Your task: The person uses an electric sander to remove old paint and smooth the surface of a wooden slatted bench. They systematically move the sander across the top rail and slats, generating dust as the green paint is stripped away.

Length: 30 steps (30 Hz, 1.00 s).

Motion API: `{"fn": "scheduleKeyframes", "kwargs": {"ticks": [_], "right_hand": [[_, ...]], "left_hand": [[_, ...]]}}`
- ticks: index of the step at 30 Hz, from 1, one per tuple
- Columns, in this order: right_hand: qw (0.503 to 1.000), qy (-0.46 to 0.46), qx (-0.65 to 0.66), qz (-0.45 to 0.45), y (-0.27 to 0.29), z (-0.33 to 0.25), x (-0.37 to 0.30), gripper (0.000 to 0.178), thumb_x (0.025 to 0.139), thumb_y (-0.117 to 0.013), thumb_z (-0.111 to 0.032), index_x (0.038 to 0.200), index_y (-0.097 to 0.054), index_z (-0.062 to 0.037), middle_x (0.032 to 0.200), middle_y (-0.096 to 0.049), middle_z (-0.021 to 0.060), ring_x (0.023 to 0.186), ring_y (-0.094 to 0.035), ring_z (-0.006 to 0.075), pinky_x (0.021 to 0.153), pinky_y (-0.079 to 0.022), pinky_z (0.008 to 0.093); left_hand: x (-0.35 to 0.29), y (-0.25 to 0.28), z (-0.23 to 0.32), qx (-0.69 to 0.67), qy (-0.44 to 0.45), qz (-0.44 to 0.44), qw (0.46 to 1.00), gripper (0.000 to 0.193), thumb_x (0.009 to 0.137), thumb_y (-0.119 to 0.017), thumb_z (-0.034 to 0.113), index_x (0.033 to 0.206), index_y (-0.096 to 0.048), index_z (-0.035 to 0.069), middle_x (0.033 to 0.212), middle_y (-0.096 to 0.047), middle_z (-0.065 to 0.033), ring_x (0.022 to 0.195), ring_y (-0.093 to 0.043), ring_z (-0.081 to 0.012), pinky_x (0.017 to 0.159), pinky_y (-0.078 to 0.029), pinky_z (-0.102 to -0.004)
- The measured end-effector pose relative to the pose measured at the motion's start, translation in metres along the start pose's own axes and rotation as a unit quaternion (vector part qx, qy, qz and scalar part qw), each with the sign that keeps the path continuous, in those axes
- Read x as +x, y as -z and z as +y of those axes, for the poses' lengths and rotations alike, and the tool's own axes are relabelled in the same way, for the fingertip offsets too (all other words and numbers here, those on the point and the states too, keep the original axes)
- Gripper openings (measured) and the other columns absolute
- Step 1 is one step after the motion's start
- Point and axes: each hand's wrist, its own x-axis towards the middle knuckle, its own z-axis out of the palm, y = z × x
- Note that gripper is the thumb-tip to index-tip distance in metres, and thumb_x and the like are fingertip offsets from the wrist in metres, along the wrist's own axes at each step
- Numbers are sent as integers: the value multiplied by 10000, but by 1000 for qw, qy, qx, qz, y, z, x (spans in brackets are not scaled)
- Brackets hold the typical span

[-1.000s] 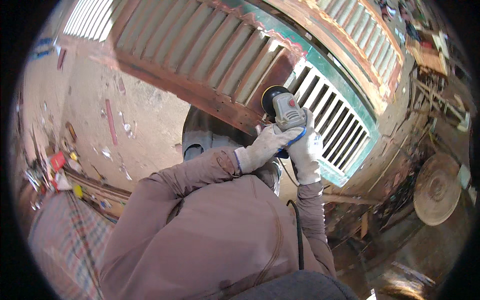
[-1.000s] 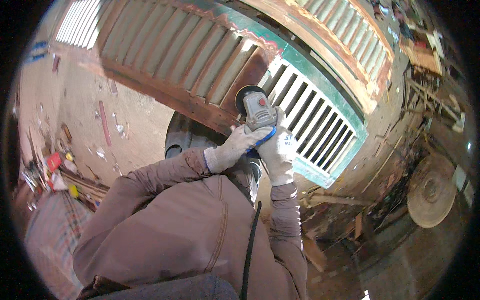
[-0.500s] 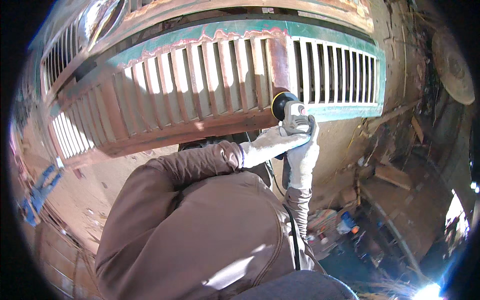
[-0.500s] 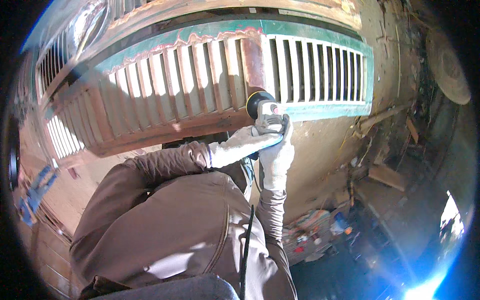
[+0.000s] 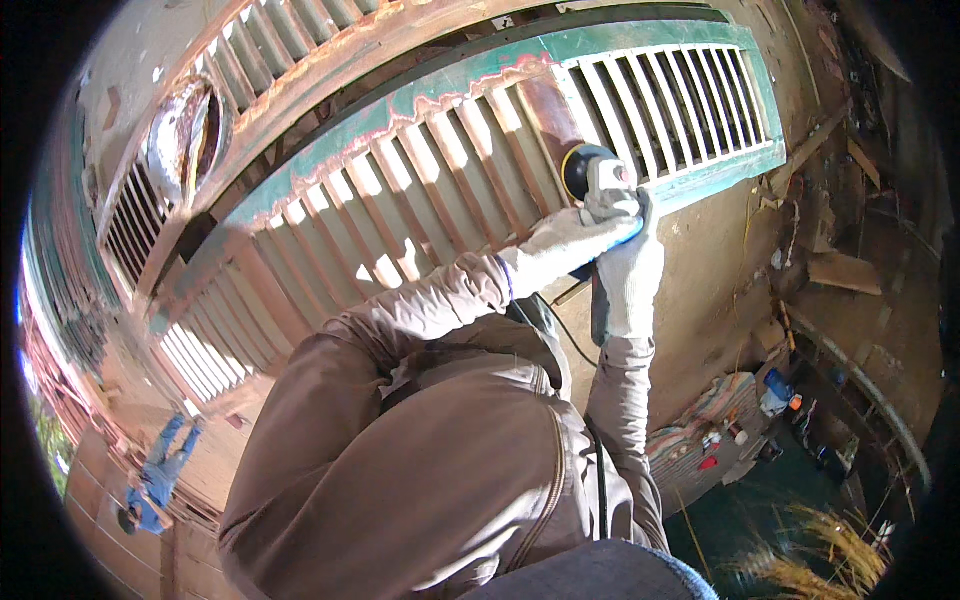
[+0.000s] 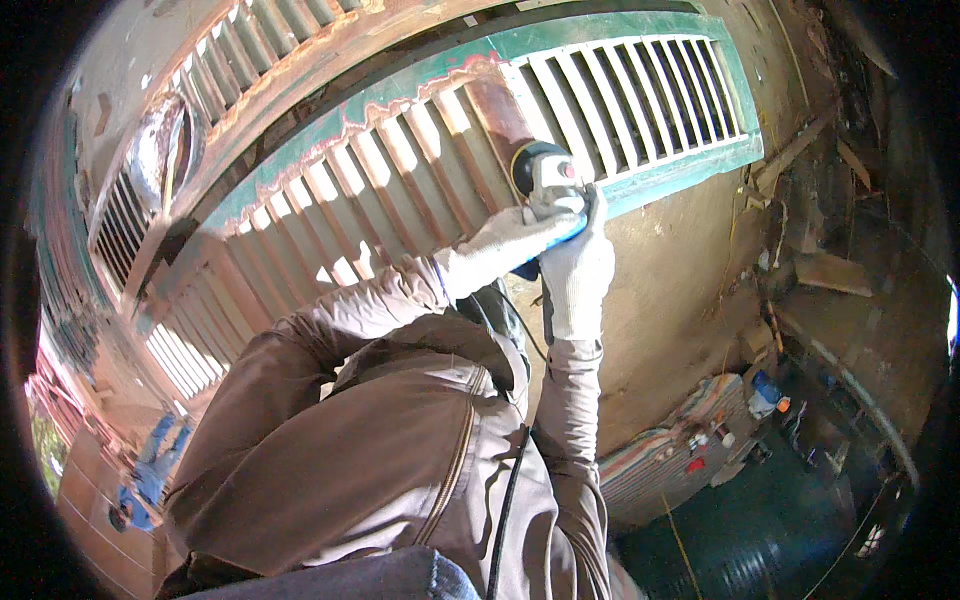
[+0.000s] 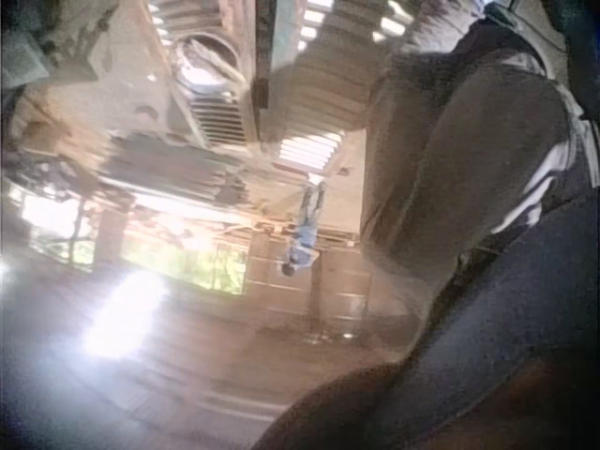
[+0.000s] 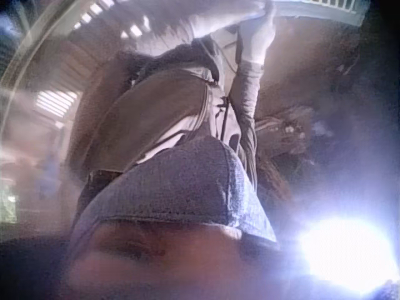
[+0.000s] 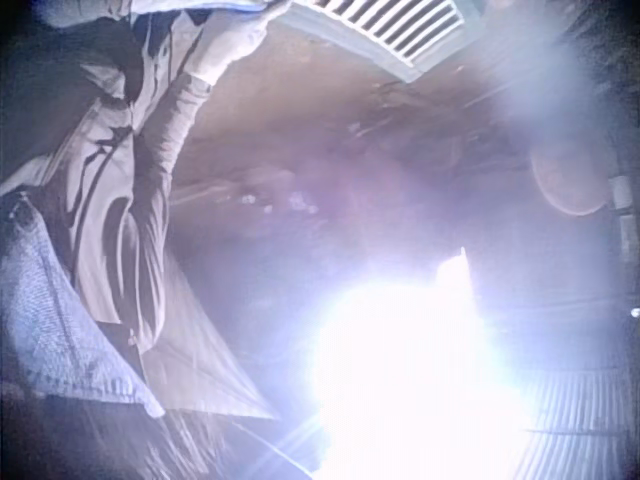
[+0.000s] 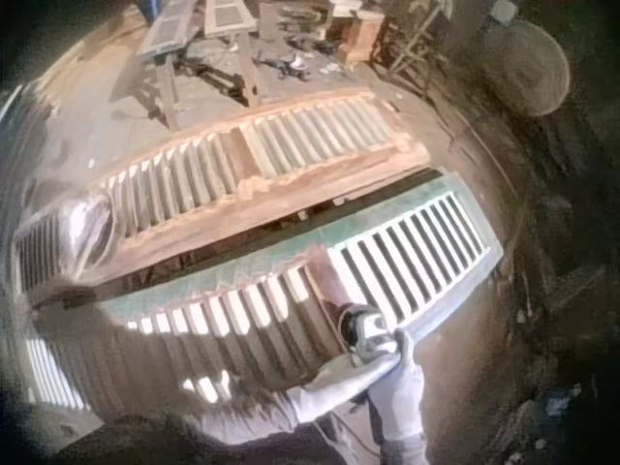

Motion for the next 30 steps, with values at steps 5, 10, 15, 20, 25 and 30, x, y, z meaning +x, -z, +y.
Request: {"fn": "scheduleKeyframes", "kwargs": {"ticks": [5, 10, 15, 20, 25, 30], "right_hand": [[996, 35, 82, 29, -30, -41, 38, 835, 790, -904, -406, 1450, -562, -26, 1294, -685, 280, 1170, -698, 412, 928, -572, 476], [996, 46, 34, 69, -46, -90, 75, 664, 848, -858, -364, 1381, -602, -62, 1148, -756, 221, 1068, -751, 379, 894, -589, 438], [993, 75, 65, 58, -38, -65, 69, 678, 848, -865, -373, 1384, -552, -102, 1080, -760, 233, 1004, -761, 406, 841, -589, 481], [998, 16, 26, 59, -27, -68, 49, 647, 854, -846, -300, 1392, -550, -96, 1117, -727, 264, 1037, -733, 415, 880, -573, 498], [998, 14, 20, 56, -44, -89, 75, 631, 858, -815, -266, 1385, -577, -16, 1181, -732, 266, 1100, -723, 430, 934, -575, 475], [997, 40, 42, 47, -36, -85, 65, 693, 862, -823, -294, 1438, -551, -22, 1179, -731, 275, 1111, -723, 426, 942, -575, 468]], "left_hand": [[4, 48, 58, 81, 7, -1, 997, 508, 958, -721, 547, 1248, -753, 131, 1013, -739, -3, 806, -680, -79, 660, -540, -262], [41, 90, 94, 139, 8, 25, 990, 588, 965, -721, 580, 1278, -727, 82, 978, -765, -55, 737, -726, -113, 654, -587, -238], [48, 81, 77, 95, 9, -13, 995, 527, 952, -770, 533, 1246, -767, 96, 1062, -763, -20, 860, -701, -75, 715, -577, -249], [60, 75, 43, 76, -2, -38, 996, 540, 959, -778, 490, 1324, -731, 95, 1125, -761, -14, 899, -701, -85, 750, -566, -243], [52, 96, 85, 72, 18, -22, 997, 463, 994, -743, 481, 1269, -742, 109, 1009, -770, -12, 761, -728, -67, 620, -581, -224], [56, 89, 62, 16, -21, -20, 999, 426, 992, -778, 359, 1308, -718, 81, 1147, -752, -20, 1008, -696, -79, 879, -575, -226]]}}
